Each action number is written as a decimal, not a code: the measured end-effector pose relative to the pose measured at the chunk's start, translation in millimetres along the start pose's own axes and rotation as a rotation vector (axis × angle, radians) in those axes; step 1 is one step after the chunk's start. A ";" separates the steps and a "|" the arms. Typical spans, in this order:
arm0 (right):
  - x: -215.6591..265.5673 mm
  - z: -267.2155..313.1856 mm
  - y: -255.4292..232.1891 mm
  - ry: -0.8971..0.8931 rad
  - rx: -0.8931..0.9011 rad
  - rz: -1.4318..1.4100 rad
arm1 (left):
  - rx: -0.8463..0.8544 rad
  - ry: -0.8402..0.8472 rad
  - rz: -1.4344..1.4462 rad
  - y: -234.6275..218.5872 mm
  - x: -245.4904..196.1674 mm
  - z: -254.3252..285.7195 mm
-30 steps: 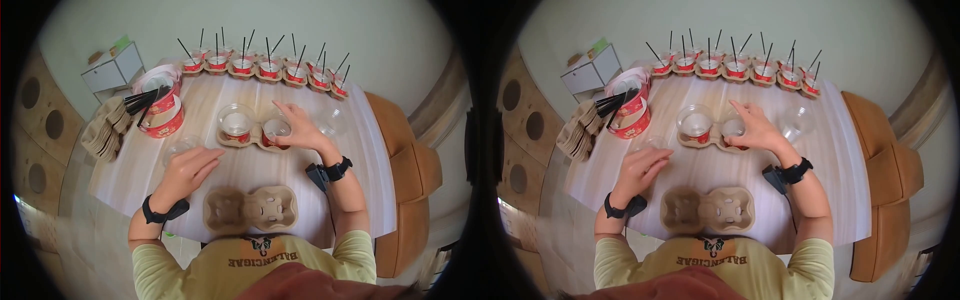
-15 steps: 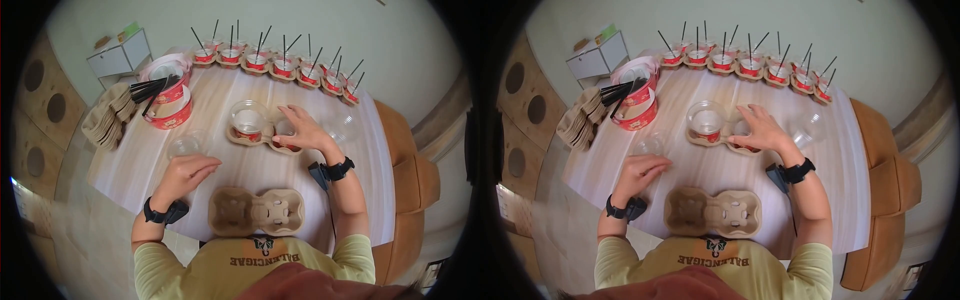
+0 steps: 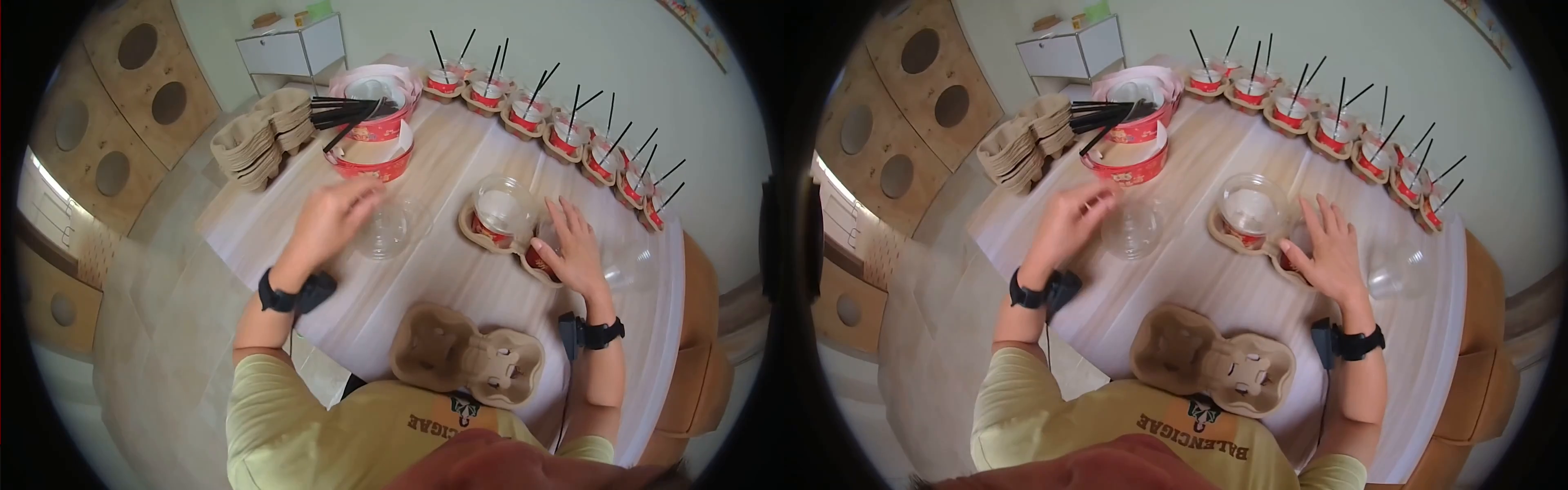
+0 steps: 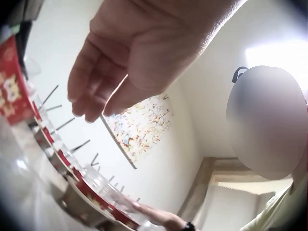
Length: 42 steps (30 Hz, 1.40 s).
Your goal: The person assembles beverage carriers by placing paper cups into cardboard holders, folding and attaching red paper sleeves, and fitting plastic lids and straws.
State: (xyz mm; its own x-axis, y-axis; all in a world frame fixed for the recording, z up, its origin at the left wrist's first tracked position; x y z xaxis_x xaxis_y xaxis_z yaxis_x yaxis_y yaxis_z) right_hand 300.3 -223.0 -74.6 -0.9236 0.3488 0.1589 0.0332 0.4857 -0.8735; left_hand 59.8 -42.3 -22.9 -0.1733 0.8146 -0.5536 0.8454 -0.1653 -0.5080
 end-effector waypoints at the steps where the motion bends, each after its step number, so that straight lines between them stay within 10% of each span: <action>1: 0.6 0.0 -2.3 -0.005 -0.010 -0.002 | -0.028 -0.024 -0.072 -7.2 12.7 -11.3; 8: -17.8 6.6 -43.6 0.163 -0.346 -0.423 | -0.175 -0.045 -0.632 -25.4 106.1 -75.2; 16: 1.5 14.8 -102.4 0.169 -0.505 -0.502 | 0.103 -0.325 -0.769 22.2 171.1 -81.7; 24: 3.0 16.1 -94.6 0.181 -0.445 -0.484 | -0.092 -0.117 -0.382 30.2 160.9 -84.0; 31: 5.4 14.7 -88.8 0.183 -0.410 -0.493 | 0.088 -0.262 -0.173 29.2 149.2 -65.8; 37: 7.4 15.5 -87.5 0.188 -0.395 -0.477 | -0.159 -0.181 -0.042 -1.2 157.3 -78.9; 42: 7.8 15.5 -87.4 0.187 -0.396 -0.484 | -0.359 0.075 -0.418 -39.2 135.8 -104.5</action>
State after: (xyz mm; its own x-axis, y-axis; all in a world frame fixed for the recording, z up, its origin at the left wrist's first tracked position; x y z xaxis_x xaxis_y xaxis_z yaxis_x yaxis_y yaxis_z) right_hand 284.3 -275.2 -4.1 -0.7887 0.1331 0.6002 -0.1984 0.8689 -0.4535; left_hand 55.9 132.9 -9.2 -0.5055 0.8096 -0.2984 0.8339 0.3696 -0.4099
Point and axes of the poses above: each hand's wrist, its own z-axis away from the middle knuckle, its own y-axis out of the palm, x = y × z, the point moved 10 cm from there along -z, towards the middle knuckle, and after that the axes turned 14 degrees about -x, right-handed, at the moved point
